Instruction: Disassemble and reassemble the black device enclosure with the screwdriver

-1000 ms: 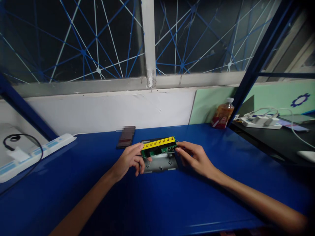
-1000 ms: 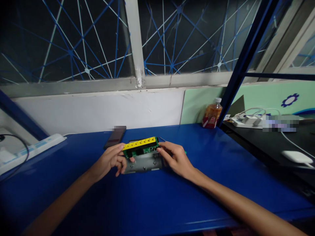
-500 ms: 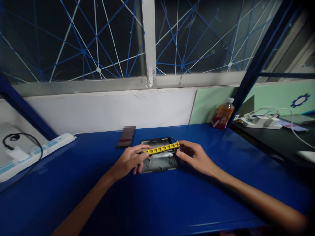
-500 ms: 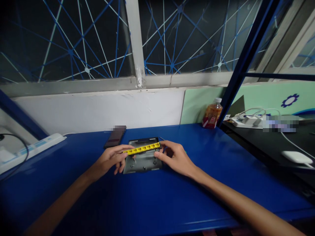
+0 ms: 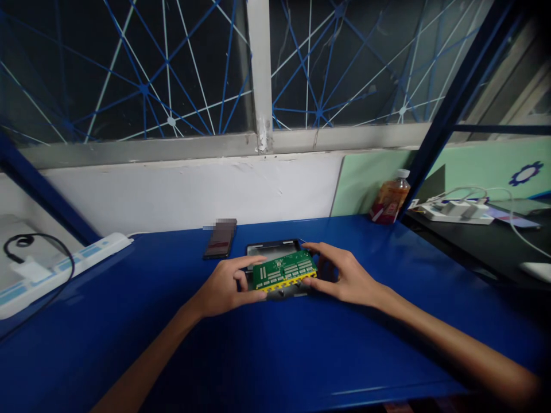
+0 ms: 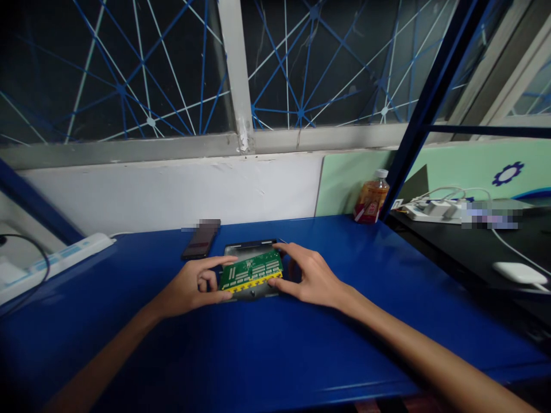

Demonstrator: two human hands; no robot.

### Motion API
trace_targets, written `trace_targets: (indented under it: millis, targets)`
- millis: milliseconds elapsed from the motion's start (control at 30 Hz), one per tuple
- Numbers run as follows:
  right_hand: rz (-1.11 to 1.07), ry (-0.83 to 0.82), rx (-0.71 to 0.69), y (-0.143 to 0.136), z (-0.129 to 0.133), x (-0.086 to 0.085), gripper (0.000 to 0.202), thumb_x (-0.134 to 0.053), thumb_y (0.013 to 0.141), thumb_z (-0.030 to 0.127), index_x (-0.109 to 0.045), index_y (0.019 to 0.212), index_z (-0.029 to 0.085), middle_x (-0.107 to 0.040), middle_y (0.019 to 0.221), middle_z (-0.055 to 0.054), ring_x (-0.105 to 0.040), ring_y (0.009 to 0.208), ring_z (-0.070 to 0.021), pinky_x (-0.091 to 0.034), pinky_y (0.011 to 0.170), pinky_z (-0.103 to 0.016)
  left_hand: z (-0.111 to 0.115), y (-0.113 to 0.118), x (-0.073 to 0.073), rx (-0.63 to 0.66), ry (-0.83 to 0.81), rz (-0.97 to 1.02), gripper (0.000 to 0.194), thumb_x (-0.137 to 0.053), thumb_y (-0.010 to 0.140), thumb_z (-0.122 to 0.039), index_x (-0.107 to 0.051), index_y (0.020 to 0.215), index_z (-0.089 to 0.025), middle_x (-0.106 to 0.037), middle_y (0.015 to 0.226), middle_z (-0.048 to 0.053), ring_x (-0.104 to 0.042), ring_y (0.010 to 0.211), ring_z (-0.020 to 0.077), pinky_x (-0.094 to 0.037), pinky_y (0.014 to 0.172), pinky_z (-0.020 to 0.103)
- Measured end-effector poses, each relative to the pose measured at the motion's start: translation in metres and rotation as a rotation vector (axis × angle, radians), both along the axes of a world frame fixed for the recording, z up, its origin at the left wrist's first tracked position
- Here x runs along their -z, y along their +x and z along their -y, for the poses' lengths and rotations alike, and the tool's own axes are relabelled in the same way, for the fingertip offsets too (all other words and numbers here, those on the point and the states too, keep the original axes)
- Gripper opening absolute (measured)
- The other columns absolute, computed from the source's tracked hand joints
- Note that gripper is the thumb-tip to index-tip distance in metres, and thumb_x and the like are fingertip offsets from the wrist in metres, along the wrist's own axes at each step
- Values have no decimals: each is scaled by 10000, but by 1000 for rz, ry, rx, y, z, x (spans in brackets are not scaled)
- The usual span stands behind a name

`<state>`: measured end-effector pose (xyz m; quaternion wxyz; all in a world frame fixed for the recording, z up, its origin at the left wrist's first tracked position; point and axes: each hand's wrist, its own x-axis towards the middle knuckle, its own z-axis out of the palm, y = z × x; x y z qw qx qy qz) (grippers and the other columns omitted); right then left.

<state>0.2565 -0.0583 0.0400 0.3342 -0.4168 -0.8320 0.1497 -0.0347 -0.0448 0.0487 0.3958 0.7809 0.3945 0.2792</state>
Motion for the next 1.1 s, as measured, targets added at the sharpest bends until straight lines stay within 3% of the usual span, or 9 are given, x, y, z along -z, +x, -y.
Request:
trace_targets:
  millis: [133,200,300,400,533,767,900,1100]
  targets:
    - [129,93,13,2,-1,6,675,-600,787,490,-413,1351,171,-614,997,-102,-568,764,-193,-468,666,-349,-2,2,5,4,130,-16,626,-702,655,-218,-567,1265,-180,-600,554,5,-601,673,202,-413,488,197]
    - [175,100,21,2,-1,8,688,-588,793,493,-401,1367,162,-601,1057,-125,-578,792,-204,-466,676,-354,-3,3,5,-9,214,-66,609,-710,658,-243,-582,1250,-186,-645,677,45,-607,777,234,-448,552,236]
    - [220,105,27,1,-1,10,660,-567,800,505,-432,1345,158,-593,1097,-140,-589,804,-210,-461,674,-350,-2,4,4,-27,290,-186,586,-716,671,-284,-590,1238,-205,-655,947,78,-584,662,178,-466,638,296]
    - [266,90,23,-1,-1,10,628,-565,790,527,-485,1278,141,-593,1112,-148,-597,819,-222,-460,668,-350,1,6,1,6,339,-271,569,-697,694,-299,-574,1246,-235,-637,1023,67,-516,552,130,-441,618,299]
    - [321,58,-1,-4,-1,9,584,-591,767,538,-531,1190,140,-601,1062,-134,-601,853,-245,-462,697,-361,3,4,0,39,420,-238,505,-683,690,-286,-614,1188,-241,-620,1036,77,-544,672,192,-403,593,285]
    - [403,63,-21,-5,-3,16,599,-578,768,578,-523,1192,159,-565,1078,-121,-595,819,-225,-461,681,-349,0,1,7,65,404,-385,533,-688,674,-400,-604,1176,-239,-590,1094,81,-585,856,281,-435,685,351]
    - [451,76,-21,-5,-4,19,626,-568,768,592,-511,1225,169,-555,1091,-116,-594,831,-235,-461,675,-355,0,3,9,82,382,-537,568,-661,694,-444,-556,1220,-258,-558,1152,59,-588,902,267,-451,705,356]
    - [490,97,-21,-4,-4,19,639,-527,790,610,-504,1258,176,-553,1087,-122,-587,820,-235,-452,655,-355,-2,1,12,78,431,-605,575,-635,729,-488,-530,1252,-276,-523,1203,61,-586,890,246,-452,673,330]
